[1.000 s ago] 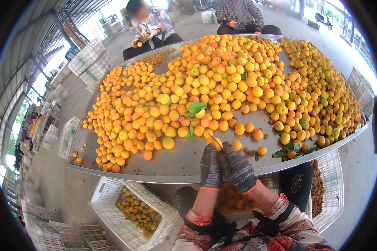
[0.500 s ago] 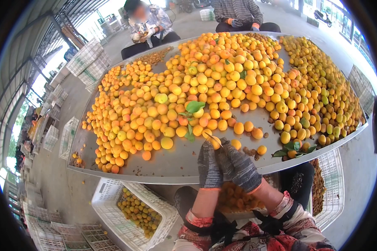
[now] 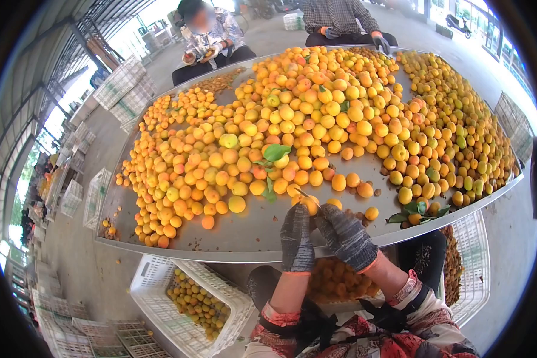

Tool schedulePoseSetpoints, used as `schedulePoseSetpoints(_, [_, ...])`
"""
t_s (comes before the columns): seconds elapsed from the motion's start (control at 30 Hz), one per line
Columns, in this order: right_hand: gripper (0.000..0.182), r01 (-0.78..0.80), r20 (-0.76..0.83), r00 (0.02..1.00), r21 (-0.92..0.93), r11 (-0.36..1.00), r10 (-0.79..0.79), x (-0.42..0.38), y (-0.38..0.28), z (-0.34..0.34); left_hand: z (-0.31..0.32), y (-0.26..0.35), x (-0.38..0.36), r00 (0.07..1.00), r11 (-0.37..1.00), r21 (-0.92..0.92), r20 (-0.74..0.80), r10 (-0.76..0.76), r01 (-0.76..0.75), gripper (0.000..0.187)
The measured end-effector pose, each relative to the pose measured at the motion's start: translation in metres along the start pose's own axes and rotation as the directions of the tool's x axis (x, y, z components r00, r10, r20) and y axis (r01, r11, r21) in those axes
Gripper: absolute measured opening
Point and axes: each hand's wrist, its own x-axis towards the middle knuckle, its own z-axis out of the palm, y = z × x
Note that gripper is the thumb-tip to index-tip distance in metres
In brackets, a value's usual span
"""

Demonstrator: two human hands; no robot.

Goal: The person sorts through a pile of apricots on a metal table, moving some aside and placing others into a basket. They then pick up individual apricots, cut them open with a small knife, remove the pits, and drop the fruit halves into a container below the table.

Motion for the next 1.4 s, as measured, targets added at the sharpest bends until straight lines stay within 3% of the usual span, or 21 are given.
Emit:
schedulePoseSetpoints(0.1, [0.030,0.015,-0.037,0.999,-0.036,0.999,-0.016,-0.009,0.014,0.004,0.003,0.005,-0.003,1.000,1.000,0.009,0.016,0.020,-0.020,0.036])
schedulePoseSetpoints(0.17, [0.030,-0.114,0.084,0.992,0.282,0.953,0.094,-0.009,0.023,0.003,0.000,0.010,-0.002,0.998,0.998,-0.038,0.048,0.044,-0.042,0.034])
schedulePoseSetpoints(0.2, [0.030,-0.105,0.079,0.993,0.279,0.954,0.086,-0.004,0.022,0.000,-0.004,0.010,0.001,0.996,0.997,-0.069,0.088,0.031,-0.025,0.032])
schedulePoseSetpoints(0.27, [0.029,-0.046,0.164,0.986,0.107,0.993,0.028,0.004,0.014,-0.009,-0.005,0.009,0.000,0.992,0.995,-0.095,0.123,0.018,-0.006,0.031])
schedulePoseSetpoints(0.3, [0.029,-0.038,0.162,0.987,0.111,0.993,0.020,0.007,0.008,-0.009,-0.002,0.009,0.001,0.997,0.995,-0.092,0.056,0.044,-0.039,0.031])
schedulePoseSetpoints(0.37, [0.030,0.044,0.197,0.980,-0.067,0.997,-0.030,0.009,-0.001,-0.006,0.003,0.004,0.002,0.997,0.993,-0.089,-0.007,0.074,-0.074,0.031])
schedulePoseSetpoints(0.47, [0.030,0.043,0.079,0.996,-0.137,0.990,-0.032,-0.002,-0.004,0.003,0.004,-0.003,0.003,0.995,0.986,-0.161,-0.093,0.022,-0.037,0.041])
schedulePoseSetpoints(0.53, [0.031,0.029,0.076,0.997,-0.129,0.991,-0.019,-0.005,-0.002,0.001,0.002,-0.002,0.000,0.998,0.999,-0.013,-0.057,0.039,-0.039,0.041])
schedulePoseSetpoints(0.63, [0.031,-0.022,0.095,0.995,-0.088,0.996,0.030,-0.004,-0.002,-0.005,0.003,0.015,-0.003,0.996,0.997,-0.021,-0.038,-0.075,0.074,0.035])
schedulePoseSetpoints(0.8, [0.032,-0.169,0.235,0.958,-0.014,0.986,0.167,0.005,-0.012,-0.019,-0.002,0.010,0.002,0.999,0.992,-0.127,0.029,0.017,-0.013,0.034])
schedulePoseSetpoints(0.9, [0.031,-0.160,0.179,0.970,-0.033,0.987,0.164,-0.001,-0.006,-0.007,0.004,0.005,0.001,1.000,0.986,-0.164,-0.023,0.020,-0.023,0.032])
schedulePoseSetpoints(0.97, [0.031,0.137,0.007,0.990,-0.181,0.974,-0.138,-0.007,-0.007,0.001,0.007,-0.001,-0.001,0.997,0.976,-0.215,-0.076,0.004,-0.020,0.030])
schedulePoseSetpoints(1.0, [0.031,0.138,0.010,0.990,-0.180,0.974,-0.139,-0.009,-0.004,0.005,0.008,-0.003,-0.001,0.995,0.990,-0.137,-0.097,0.028,-0.041,0.029])
schedulePoseSetpoints(1.07, [0.032,-0.021,0.037,0.999,-0.111,0.994,0.025,-0.014,0.001,0.010,0.006,-0.007,-0.003,0.993,0.997,-0.054,-0.111,0.045,-0.051,0.029])
schedulePoseSetpoints(1.13, [0.033,0.011,0.084,0.996,-0.133,0.991,0.000,-0.011,-0.002,0.003,-0.001,-0.008,0.000,0.996,0.996,0.038,-0.002,0.085,-0.085,0.034])
schedulePoseSetpoints(1.2, [0.034,0.047,0.139,0.990,-0.149,0.988,-0.027,-0.010,0.000,0.003,0.001,-0.003,-0.001,0.997,0.997,0.016,-0.027,0.077,-0.077,0.034])
schedulePoseSetpoints(1.27, [0.035,-0.136,0.159,0.982,0.229,0.964,0.101,-0.009,0.006,0.005,0.004,0.006,-0.002,0.997,0.998,-0.006,-0.046,0.069,-0.069,0.034])
schedulePoseSetpoints(1.3, [0.035,-0.137,0.156,0.982,0.226,0.964,0.103,-0.009,0.006,0.003,0.005,0.010,-0.003,0.989,0.989,-0.017,-0.037,0.144,-0.145,0.029])
schedulePoseSetpoints(1.33, [0.035,-0.313,0.229,0.946,0.453,0.835,0.231,-0.008,0.006,0.000,0.005,0.012,-0.004,0.975,0.975,-0.029,-0.032,0.218,-0.219,0.024])
schedulePoseSetpoints(1.37, [0.036,-0.464,0.330,0.886,0.631,0.622,0.326,-0.006,0.005,-0.002,0.003,0.010,-0.003,0.975,0.975,-0.030,-0.032,0.218,-0.219,0.024])
schedulePoseSetpoints(1.4, [0.036,-0.464,0.331,0.886,0.632,0.621,0.326,-0.006,0.008,-0.004,0.001,0.007,-0.001,0.964,0.964,0.016,-0.021,0.265,-0.265,0.024])
